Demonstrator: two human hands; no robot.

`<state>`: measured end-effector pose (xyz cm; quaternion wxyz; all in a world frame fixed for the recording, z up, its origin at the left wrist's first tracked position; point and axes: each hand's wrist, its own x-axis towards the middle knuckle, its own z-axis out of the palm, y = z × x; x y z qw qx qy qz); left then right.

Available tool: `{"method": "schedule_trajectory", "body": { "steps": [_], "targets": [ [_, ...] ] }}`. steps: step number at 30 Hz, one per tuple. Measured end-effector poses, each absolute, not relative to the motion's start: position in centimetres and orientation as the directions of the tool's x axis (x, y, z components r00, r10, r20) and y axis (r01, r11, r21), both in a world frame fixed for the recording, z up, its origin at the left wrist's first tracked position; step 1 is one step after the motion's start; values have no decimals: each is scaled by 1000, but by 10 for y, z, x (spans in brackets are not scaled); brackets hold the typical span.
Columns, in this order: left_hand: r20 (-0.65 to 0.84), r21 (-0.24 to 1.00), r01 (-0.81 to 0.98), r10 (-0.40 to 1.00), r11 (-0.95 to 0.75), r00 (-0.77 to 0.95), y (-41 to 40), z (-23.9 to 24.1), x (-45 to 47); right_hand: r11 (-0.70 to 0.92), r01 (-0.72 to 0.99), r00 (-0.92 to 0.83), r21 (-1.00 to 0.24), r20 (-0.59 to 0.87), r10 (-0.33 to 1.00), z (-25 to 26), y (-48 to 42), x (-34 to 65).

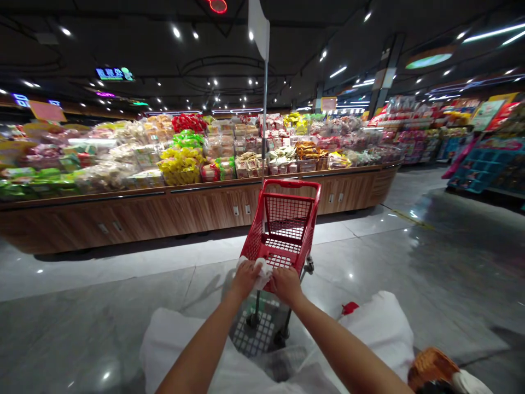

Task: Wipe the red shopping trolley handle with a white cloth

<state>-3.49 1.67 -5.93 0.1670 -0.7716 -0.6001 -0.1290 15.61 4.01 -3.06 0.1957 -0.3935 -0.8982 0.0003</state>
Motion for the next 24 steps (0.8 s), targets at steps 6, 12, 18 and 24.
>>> {"method": "schedule_trajectory", "body": {
  "steps": [6,12,18,24],
  "targets": [
    [301,-99,941,892,-322,337,27,-46,-17,771,633,-691,-72,398,604,-36,79,209],
    [230,-75,863,834,-500,503,43,-22,-25,759,650,-699,-31,368,613,-35,100,235],
    [259,-63,966,931,-252,259,47,-38,55,728,680,-640,-82,419,645,-42,95,226],
    [214,-145,921,897,-363,387,41,-25,26,772,629,-679,-84,423,600,-42,97,230]
  ]
}}
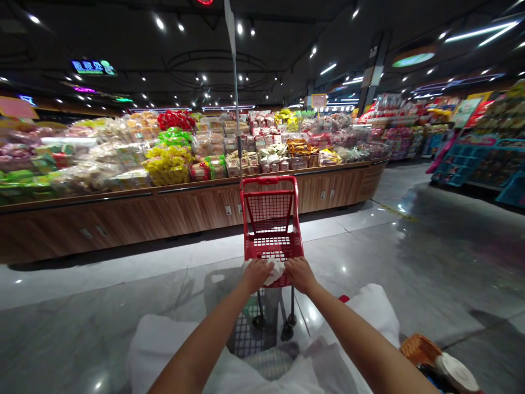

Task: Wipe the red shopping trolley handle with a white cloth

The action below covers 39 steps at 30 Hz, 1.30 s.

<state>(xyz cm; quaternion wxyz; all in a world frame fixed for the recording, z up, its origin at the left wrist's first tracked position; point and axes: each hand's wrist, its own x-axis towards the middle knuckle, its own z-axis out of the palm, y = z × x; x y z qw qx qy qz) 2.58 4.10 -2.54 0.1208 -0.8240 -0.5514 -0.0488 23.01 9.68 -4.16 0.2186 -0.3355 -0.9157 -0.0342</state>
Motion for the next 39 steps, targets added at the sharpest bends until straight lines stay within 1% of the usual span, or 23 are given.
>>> {"method": "schedule_trajectory", "body": {
  "steps": [3,5,7,11,14,16,19,22,24,25,26,28,31,33,36,39],
  "targets": [
    [219,-195,874,849,-445,481,37,-19,-15,779,622,-681,-84,432,591,-40,99,231],
    [245,-193,865,831,-464,500,34,-20,-31,782,618,-680,-88,438,587,-41,99,229],
    [284,-174,880,834,-442,474,31,-27,-33,781,617,-678,-94,440,588,-41,98,227],
    [384,-144,937,854,-319,350,26,-45,-15,777,620,-672,-106,440,596,-42,96,229],
    [388,-125,941,857,-314,338,22,-52,-4,786,607,-683,-115,429,591,-40,97,238],
    [357,-121,924,852,-364,383,19,-52,-1,803,583,-706,-123,414,575,-38,99,247],
    [270,-138,864,821,-485,504,14,-46,-4,829,538,-737,-154,393,550,-34,104,263],
    [186,-169,740,717,-651,672,18,-30,-13,827,516,-732,-225,385,562,-31,113,276],
    [178,-163,669,645,-725,743,30,-15,-26,803,529,-714,-274,369,596,-29,121,283],
    [193,-148,665,638,-732,746,39,-6,-33,785,547,-701,-290,353,619,-29,125,285],
    [216,-126,687,656,-716,723,49,2,-41,763,572,-685,-300,336,646,-29,128,286],
    [249,-76,770,736,-633,629,69,15,-57,711,635,-640,-302,308,704,-29,132,286],
    [254,-40,856,824,-515,507,81,19,-69,633,715,-553,-298,313,772,-28,122,270],
    [286,-45,890,848,-454,447,76,11,-64,638,713,-552,-293,327,767,-26,104,247],
    [340,-62,924,863,-376,374,55,-5,-45,716,642,-644,-274,314,697,-23,68,199],
    [316,-86,923,868,-375,382,40,-11,-34,641,715,-600,-280,226,768,-24,40,163]
  ]
}}
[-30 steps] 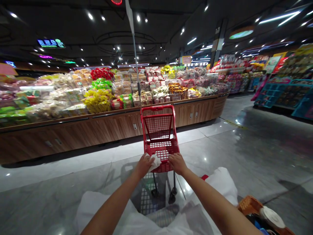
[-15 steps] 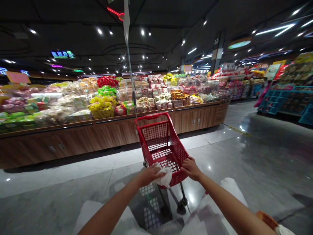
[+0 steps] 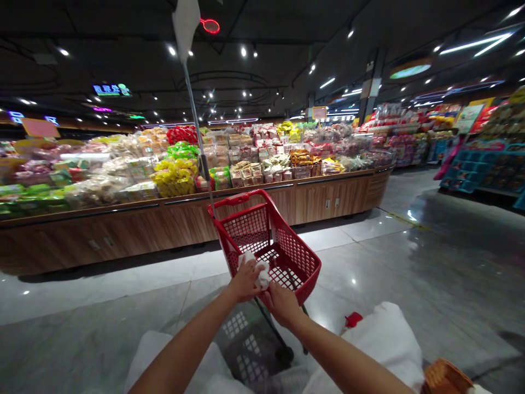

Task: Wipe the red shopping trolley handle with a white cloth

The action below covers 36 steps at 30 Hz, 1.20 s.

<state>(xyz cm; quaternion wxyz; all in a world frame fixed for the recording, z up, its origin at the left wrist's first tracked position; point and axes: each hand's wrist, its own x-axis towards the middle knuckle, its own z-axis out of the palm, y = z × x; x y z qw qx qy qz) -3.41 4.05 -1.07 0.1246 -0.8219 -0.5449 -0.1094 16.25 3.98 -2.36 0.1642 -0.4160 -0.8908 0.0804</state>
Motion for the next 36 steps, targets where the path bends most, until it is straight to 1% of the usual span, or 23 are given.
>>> {"method": "schedule_trajectory", "body": {
  "steps": [1,3,5,6,8,11,13,16,18,20,23,25,27,29,31,34,36],
  "targets": [
    [292,-100,912,865,-398,409,39,-9,-36,621,735,-587,-272,204,784,-25,35,157],
    [224,-140,872,843,-469,490,40,0,-49,633,736,-603,-240,192,774,-28,30,157],
    [152,-184,839,828,-512,539,46,14,-72,675,709,-639,-206,217,738,-31,32,169],
    [133,-205,841,837,-500,530,50,22,-85,687,701,-648,-191,232,726,-33,34,177],
    [156,-243,885,885,-397,439,55,39,-113,702,693,-657,-165,256,709,-36,40,196],
    [242,-280,935,927,-216,286,53,57,-143,721,680,-674,-132,275,686,-40,53,221],
    [263,-301,939,931,-170,253,47,61,-146,719,686,-668,-110,296,683,-41,63,232],
    [266,-313,933,927,-176,264,38,56,-120,712,697,-648,-87,350,677,-37,77,239],
    [251,-293,934,927,-202,279,36,47,-87,715,694,-647,-85,362,671,-33,85,238],
    [230,-249,941,930,-230,288,38,35,-46,717,692,-654,-88,346,673,-29,91,235],
    [257,-194,955,928,-225,271,46,16,13,715,693,-660,-91,321,680,-25,96,229],
    [278,-178,960,925,-216,260,51,8,37,719,689,-666,-91,313,677,-24,98,227],
    [255,-189,950,922,-248,292,55,6,41,724,683,-675,-96,295,676,-23,99,226],
    [203,-229,928,918,-294,341,55,12,22,719,687,-676,-107,267,687,-23,101,228],
    [188,-285,913,917,-293,352,52,27,-18,713,692,-676,-117,244,696,-22,104,231],
    [288,-366,913,912,-179,293,38,59,-99,739,660,-702,-134,238,671,-24,112,238],
    [316,-425,890,893,-168,320,27,81,-147,777,613,-738,-144,244,629,-27,118,245]
  ]
}}
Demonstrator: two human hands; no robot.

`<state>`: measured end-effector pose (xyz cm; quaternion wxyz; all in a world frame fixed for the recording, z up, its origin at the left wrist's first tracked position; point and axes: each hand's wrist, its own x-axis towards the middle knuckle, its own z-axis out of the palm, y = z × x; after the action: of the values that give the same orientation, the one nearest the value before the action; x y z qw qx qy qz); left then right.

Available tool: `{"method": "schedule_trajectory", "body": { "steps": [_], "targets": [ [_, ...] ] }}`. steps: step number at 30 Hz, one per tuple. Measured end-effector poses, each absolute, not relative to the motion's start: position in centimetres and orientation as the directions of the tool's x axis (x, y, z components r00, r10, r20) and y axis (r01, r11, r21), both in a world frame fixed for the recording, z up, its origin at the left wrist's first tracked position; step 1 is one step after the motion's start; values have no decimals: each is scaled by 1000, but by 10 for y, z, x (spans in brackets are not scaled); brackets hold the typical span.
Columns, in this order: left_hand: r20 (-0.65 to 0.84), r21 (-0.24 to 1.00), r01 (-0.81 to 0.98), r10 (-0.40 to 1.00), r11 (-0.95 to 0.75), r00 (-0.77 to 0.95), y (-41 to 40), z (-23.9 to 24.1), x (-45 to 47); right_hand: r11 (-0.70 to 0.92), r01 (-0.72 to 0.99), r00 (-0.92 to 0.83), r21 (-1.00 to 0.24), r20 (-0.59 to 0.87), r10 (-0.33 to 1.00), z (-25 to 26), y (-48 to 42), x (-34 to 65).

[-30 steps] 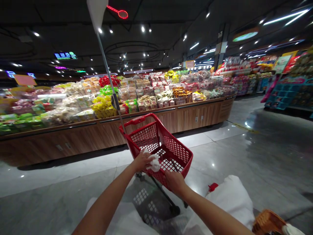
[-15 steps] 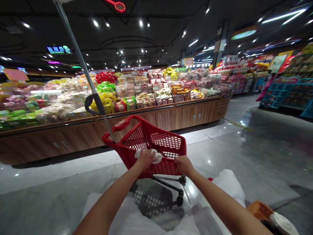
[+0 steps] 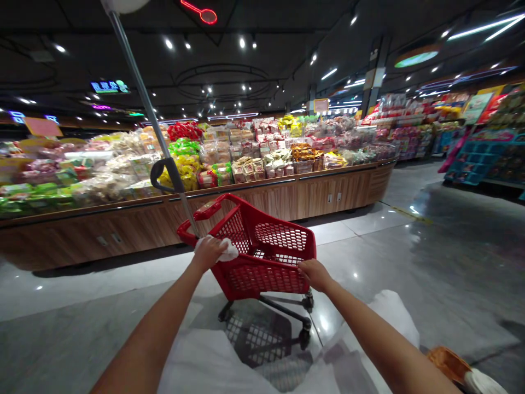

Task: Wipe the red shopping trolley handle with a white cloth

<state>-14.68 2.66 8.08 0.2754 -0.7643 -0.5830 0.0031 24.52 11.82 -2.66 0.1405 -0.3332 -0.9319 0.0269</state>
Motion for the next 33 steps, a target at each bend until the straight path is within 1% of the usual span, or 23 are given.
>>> {"method": "schedule_trajectory", "body": {
  "steps": [3,5,7,9,12,13,15,17,19,22,25,28,30,33],
  "targets": [
    [306,-476,856,875,-201,376,15,94,-181,800,581,-760,-149,252,599,-29,122,252],
    [339,-475,862,867,-179,367,16,85,-172,787,598,-748,-152,249,616,-26,119,249],
    [348,-454,871,863,-187,366,22,66,-141,768,618,-732,-168,234,640,-21,111,235],
    [296,-430,865,864,-259,407,31,42,-98,759,617,-720,-208,240,651,-15,99,212],
    [249,-387,863,864,-325,437,44,15,-41,731,626,-665,-271,304,682,-12,86,176],
    [247,-376,865,864,-331,438,46,10,-31,726,632,-652,-270,320,687,-12,83,168],
    [246,-368,866,862,-340,443,45,9,-27,730,646,-655,-224,329,680,-14,83,162],
    [237,-374,868,871,-328,431,38,18,-44,738,656,-672,-159,321,667,-17,86,166],
    [228,-391,874,889,-290,397,27,34,-75,720,683,-659,-124,322,680,-18,89,175],
    [251,-408,870,882,-278,400,5,64,-125,697,705,-633,-126,331,700,-16,97,187],
    [273,-422,836,830,-351,487,-16,88,-158,726,675,-664,-131,321,675,-12,110,198],
    [244,-480,758,763,-442,599,-30,102,-167,776,610,-716,-160,307,627,-8,130,208],
    [215,-498,715,729,-491,650,-36,108,-165,782,589,-727,-204,290,623,-7,145,214],
    [187,-460,698,709,-548,680,-45,116,-169,753,601,-715,-268,241,657,-9,162,219]
  ]
}}
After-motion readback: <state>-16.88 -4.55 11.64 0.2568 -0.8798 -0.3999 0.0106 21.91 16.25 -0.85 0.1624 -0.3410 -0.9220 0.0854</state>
